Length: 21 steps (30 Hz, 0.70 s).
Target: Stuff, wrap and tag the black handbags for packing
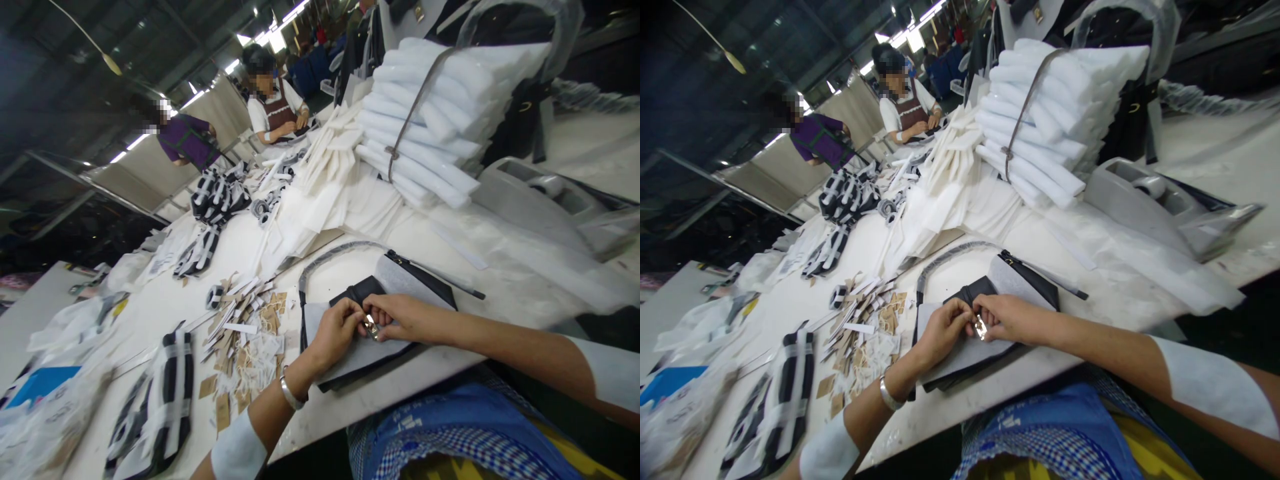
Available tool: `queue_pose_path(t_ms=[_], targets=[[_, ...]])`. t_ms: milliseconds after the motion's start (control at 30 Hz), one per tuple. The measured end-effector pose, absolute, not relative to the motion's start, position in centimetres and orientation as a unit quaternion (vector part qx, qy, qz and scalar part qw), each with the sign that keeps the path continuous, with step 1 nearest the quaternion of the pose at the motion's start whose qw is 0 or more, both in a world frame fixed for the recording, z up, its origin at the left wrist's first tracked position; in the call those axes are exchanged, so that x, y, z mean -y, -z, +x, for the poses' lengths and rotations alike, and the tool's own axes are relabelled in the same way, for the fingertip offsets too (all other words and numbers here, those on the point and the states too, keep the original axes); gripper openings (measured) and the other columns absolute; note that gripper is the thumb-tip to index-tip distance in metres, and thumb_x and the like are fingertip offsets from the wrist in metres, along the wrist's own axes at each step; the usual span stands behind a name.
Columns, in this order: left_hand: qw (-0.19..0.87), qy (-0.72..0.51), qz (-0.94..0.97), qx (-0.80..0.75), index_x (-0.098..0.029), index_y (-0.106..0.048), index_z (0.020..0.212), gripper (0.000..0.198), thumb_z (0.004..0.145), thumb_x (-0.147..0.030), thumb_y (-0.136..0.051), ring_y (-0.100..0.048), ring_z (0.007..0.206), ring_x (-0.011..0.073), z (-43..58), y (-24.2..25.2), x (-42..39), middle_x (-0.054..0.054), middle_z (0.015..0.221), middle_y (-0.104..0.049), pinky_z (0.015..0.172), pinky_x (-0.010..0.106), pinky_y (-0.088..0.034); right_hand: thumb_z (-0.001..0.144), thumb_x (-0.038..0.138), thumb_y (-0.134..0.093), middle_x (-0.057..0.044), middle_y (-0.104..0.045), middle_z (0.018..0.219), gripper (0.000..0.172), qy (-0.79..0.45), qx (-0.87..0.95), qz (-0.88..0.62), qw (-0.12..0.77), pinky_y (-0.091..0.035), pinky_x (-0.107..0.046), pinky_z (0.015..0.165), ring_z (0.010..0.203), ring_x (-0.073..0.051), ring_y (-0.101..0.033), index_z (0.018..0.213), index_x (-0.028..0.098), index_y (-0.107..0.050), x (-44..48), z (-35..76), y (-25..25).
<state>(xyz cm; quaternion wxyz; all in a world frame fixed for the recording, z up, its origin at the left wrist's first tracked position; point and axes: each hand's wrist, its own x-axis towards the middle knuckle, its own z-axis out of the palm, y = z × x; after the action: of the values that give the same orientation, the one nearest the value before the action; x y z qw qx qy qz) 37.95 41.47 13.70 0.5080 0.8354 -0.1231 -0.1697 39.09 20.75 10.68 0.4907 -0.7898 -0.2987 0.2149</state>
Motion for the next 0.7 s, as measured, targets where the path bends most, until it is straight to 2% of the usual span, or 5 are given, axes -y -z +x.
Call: queue_pose_path(t_ms=[167,300,500,600,700], targets=[[0.598,0.124,0.79,0.059,-0.018,-0.053,0.093,0.029,0.092,-0.047,-0.058,-0.072,0.081,0.0172,40.6,-14.5,-41.4,0.005,0.088,-0.068,0.076,0.032,-0.058,0.075,0.021,-0.074,-0.002,-0.065,0.087,0.049,-0.228,0.294,-0.777,0.507,-0.048,-0.029,0.075,0.08,-0.019,-0.062,0.118,0.018,-0.051,-20.8,39.2,-10.5],[0.614,0.103,0.78,0.055,-0.017,-0.062,0.097,0.034,0.083,-0.047,-0.071,-0.073,0.084,0.0201,41.3,-16.6,-41.2,0.005,0.087,-0.07,0.076,0.032,-0.059,0.075,0.022,-0.074,-0.002,-0.066,0.089,0.054,-0.232,0.28,-0.778,0.513,-0.049,-0.03,0.076,0.083,-0.019,-0.062,0.123,0.018,-0.051,-20.6,39.1,-10.8],[0.566,-0.011,0.824,0.002,-0.02,-0.076,0.089,0.016,0.079,-0.033,-0.079,-0.069,0.086,0.0166,35.3,-21.0,-45.1,0.004,0.09,-0.074,0.079,0.024,-0.055,0.078,0.025,-0.074,-0.003,-0.066,0.091,0.041,-0.213,0.296,-0.777,0.513,-0.049,-0.029,0.079,0.082,-0.018,-0.061,0.115,0.018,-0.057,-20.3,39.0,-10.9],[0.487,-0.024,0.872,-0.043,-0.021,-0.076,0.085,0.015,0.086,-0.035,-0.071,-0.068,0.072,0.0165,29.1,-20.9,-48.2,0.002,0.073,-0.072,0.072,0.026,-0.056,0.079,0.027,-0.074,-0.004,-0.066,0.092,0.037,-0.215,0.302,-0.778,0.507,-0.049,-0.029,0.079,0.082,-0.018,-0.061,0.112,0.018,-0.059,-20.3,39.0,-11.0],[0.453,0.115,0.883,-0.056,-0.021,-0.075,0.081,0.031,0.096,-0.036,-0.052,-0.057,0.044,0.0113,22.4,-18.5,-50.8,-0.001,0.056,-0.064,0.05,0.022,-0.05,0.081,0.028,-0.072,-0.004,-0.066,0.094,0.034,-0.214,0.312,-0.783,0.494,-0.049,-0.03,0.079,0.083,-0.018,-0.061,0.111,0.018,-0.06,-20.2,39.0,-11.2]])
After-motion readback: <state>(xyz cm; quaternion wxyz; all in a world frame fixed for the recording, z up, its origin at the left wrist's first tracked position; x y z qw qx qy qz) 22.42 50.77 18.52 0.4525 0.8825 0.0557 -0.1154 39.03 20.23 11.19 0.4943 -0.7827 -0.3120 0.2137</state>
